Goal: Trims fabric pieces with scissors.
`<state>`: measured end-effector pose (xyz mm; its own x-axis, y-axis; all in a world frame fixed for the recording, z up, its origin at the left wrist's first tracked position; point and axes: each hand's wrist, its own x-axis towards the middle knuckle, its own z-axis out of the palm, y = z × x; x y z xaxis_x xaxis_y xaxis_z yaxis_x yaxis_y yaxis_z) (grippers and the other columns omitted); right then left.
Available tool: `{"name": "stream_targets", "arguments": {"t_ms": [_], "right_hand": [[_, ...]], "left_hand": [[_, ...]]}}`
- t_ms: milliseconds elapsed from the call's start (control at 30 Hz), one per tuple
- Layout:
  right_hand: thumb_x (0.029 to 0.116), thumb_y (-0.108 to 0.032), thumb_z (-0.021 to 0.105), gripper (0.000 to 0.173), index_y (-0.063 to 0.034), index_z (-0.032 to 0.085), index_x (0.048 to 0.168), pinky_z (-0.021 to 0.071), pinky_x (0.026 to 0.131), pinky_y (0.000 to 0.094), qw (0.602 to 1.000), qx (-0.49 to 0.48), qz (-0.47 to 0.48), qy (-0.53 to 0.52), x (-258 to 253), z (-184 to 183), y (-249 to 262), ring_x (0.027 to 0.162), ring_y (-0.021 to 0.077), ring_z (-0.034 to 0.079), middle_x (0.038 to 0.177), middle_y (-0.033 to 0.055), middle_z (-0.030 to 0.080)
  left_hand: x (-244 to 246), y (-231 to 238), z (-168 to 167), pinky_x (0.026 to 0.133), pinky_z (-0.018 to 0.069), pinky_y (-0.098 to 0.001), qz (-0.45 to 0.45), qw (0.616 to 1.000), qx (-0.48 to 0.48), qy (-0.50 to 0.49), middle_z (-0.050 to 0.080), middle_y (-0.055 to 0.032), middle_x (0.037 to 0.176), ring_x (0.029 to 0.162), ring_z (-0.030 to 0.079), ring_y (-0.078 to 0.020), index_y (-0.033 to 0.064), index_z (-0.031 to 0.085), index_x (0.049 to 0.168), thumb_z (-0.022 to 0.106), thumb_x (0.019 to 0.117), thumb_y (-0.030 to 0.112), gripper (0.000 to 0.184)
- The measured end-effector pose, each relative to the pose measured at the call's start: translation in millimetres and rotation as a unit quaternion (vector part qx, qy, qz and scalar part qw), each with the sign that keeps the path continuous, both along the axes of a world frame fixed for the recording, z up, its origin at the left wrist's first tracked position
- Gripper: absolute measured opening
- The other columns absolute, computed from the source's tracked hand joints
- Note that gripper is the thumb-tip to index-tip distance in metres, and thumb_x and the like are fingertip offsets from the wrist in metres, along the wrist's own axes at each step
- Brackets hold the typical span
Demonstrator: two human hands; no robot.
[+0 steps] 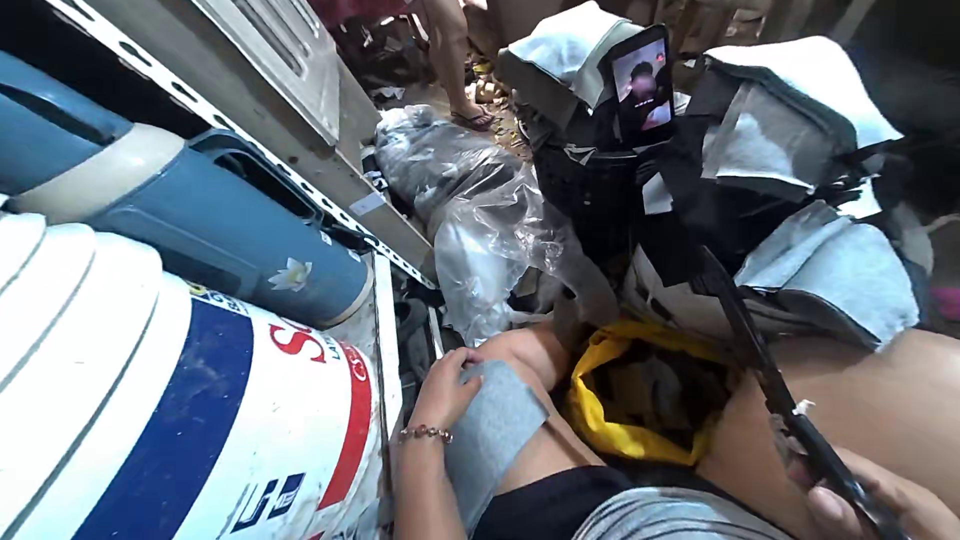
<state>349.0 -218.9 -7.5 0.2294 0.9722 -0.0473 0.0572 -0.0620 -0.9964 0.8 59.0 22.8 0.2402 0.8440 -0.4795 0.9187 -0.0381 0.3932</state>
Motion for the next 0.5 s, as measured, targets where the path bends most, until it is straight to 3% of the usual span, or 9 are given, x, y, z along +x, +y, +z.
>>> {"name": "stream_targets", "arguments": {"t_ms": [67, 233, 500], "right_hand": [[0.0981, -0.04, 0.067, 0.04, -0.0012, 0.064, 0.105, 0.0524, 0.065, 0.0194, 1.0, 0.0, 0.004, -0.007, -0.6, 0.9, 0.5, 0.07, -0.0052, 0.059, 0.084, -0.0101, 0.065], [0.0977, -0.038, 0.068, 0.04, 0.0007, 0.064, 0.104, 0.0514, 0.063, 0.0187, 1.0, -0.013, 0.008, -0.014, -2.4, 2.9, 0.7, 0.068, -0.0053, 0.058, 0.081, -0.0098, 0.064], [0.0978, -0.039, 0.067, 0.045, 0.0055, 0.064, 0.102, 0.051, 0.066, 0.0189, 0.999, -0.02, 0.003, -0.042, -0.6, 2.8, 1.3, 0.071, -0.0039, 0.058, 0.083, -0.0041, 0.064]], "left_hand": [[0.4, 0.7, 1.7, 0.113, 0.0396, -0.047, 0.009, 1.0, -0.019, 0.013, 0.059, -0.0208, 0.137, 0.131, 0.054, -0.0344, 0.0032, 0.06, 0.138, 0.066, 0.0987, 0.017, 0.042], [-0.9, 3.1, 2.5, 0.114, 0.0365, -0.0514, 0.001, 0.998, -0.024, 0.053, 0.058, -0.0203, 0.138, 0.134, 0.049, -0.0372, 0.0029, 0.066, 0.127, 0.069, 0.0974, 0.023, 0.036], [-4.2, -5.0, 5.0, 0.109, 0.0393, -0.0542, -0.014, 0.998, 0.048, 0.033, 0.067, -0.0138, 0.125, 0.13, 0.052, -0.0361, 0.0057, 0.074, 0.111, 0.074, 0.0904, 0.014, 0.022]]}}
